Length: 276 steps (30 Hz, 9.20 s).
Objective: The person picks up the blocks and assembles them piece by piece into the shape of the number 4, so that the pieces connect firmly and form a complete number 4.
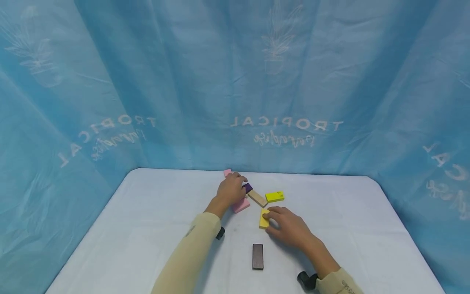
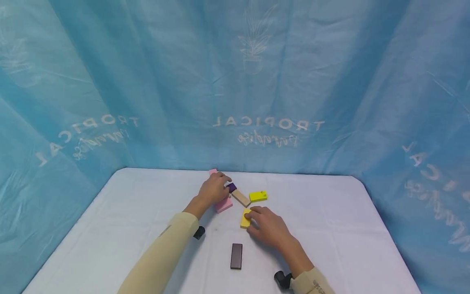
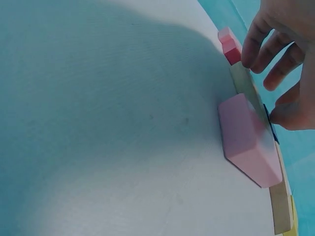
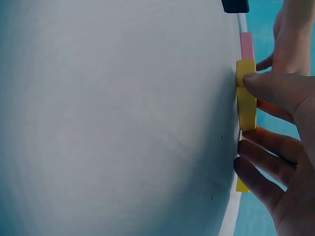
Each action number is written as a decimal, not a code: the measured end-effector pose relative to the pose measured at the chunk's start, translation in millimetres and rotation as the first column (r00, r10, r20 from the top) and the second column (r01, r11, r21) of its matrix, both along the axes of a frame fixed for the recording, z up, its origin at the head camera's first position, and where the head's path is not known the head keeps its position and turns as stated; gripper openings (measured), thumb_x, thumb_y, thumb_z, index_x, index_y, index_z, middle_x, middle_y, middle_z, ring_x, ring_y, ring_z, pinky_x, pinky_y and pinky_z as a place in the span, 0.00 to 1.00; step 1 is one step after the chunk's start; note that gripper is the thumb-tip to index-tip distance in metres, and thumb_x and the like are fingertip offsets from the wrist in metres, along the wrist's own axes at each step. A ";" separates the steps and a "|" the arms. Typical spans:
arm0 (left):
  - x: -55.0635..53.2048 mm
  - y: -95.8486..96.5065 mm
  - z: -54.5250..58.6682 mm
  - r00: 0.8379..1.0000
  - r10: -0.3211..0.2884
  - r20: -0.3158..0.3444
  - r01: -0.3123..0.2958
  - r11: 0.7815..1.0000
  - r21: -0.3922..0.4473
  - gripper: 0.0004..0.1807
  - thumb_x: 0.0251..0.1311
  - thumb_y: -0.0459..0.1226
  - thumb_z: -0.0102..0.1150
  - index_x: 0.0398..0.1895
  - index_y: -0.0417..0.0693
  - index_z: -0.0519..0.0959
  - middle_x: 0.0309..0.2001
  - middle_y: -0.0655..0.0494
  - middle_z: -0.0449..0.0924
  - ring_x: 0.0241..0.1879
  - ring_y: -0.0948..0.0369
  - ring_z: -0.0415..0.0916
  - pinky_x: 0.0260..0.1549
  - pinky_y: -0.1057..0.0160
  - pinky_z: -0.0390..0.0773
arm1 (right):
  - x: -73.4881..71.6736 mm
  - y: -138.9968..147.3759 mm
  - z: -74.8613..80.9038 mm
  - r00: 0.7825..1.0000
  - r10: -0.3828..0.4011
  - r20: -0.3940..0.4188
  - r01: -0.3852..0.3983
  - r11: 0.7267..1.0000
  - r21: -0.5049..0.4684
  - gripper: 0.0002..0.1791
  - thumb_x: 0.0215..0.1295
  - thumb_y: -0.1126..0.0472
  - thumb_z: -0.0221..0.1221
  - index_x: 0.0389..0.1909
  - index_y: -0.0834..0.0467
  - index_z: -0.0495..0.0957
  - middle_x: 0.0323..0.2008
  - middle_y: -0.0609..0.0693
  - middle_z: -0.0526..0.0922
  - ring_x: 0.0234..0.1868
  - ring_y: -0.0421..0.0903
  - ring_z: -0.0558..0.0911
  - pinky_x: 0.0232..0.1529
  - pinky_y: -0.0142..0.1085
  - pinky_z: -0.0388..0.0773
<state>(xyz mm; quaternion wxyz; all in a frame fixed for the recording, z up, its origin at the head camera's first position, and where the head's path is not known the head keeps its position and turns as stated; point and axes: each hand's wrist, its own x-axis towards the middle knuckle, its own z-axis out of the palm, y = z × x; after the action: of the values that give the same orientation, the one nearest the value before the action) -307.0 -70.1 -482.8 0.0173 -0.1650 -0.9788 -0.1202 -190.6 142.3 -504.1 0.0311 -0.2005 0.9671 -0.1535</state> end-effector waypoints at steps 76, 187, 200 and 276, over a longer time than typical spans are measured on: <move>-1.6 16.9 -14.5 0.992 -0.010 -0.123 -0.006 0.992 -0.128 0.15 0.57 0.44 0.57 0.45 0.50 0.80 0.39 0.57 0.81 0.39 0.57 0.71 0.43 0.57 0.76 | 3.0 -3.3 3.5 1.000 -0.009 -0.014 0.008 1.000 -0.027 0.22 0.58 0.49 0.66 0.54 0.49 0.82 0.59 0.48 0.75 0.59 0.48 0.73 0.55 0.48 0.73; 0.7 6.9 -11.9 1.000 0.027 0.012 -0.027 0.999 -0.018 0.19 0.63 0.45 0.56 0.56 0.57 0.79 0.45 0.55 0.80 0.46 0.55 0.73 0.44 0.52 0.78 | 43.2 -13.4 7.8 0.965 0.259 -0.046 -0.261 0.963 -0.061 0.27 0.55 0.30 0.59 0.52 0.39 0.80 0.61 0.41 0.71 0.62 0.42 0.70 0.57 0.46 0.72; 0.1 6.6 -11.2 0.997 0.039 0.064 -0.038 0.999 -0.006 0.19 0.62 0.46 0.59 0.56 0.57 0.79 0.45 0.56 0.79 0.45 0.56 0.72 0.45 0.52 0.77 | 47.7 -13.0 7.1 0.964 0.266 -0.016 -0.267 0.963 -0.027 0.27 0.57 0.32 0.59 0.53 0.40 0.81 0.62 0.41 0.71 0.61 0.42 0.71 0.52 0.46 0.76; 21.0 -13.2 3.6 0.979 -0.187 0.079 0.157 0.944 0.290 0.18 0.53 0.47 0.66 0.47 0.55 0.82 0.40 0.62 0.80 0.37 0.63 0.73 0.38 0.62 0.76 | 52.1 -15.0 11.1 0.969 0.243 0.038 -0.244 0.970 0.016 0.25 0.58 0.35 0.61 0.54 0.40 0.81 0.62 0.40 0.71 0.56 0.41 0.75 0.45 0.43 0.79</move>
<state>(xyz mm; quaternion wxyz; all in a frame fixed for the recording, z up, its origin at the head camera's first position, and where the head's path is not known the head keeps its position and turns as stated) -286.0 -83.4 -479.2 -0.0216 -0.2391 -0.9331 -0.2680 -138.6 127.3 -493.0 0.0691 -0.3144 0.9360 -0.1423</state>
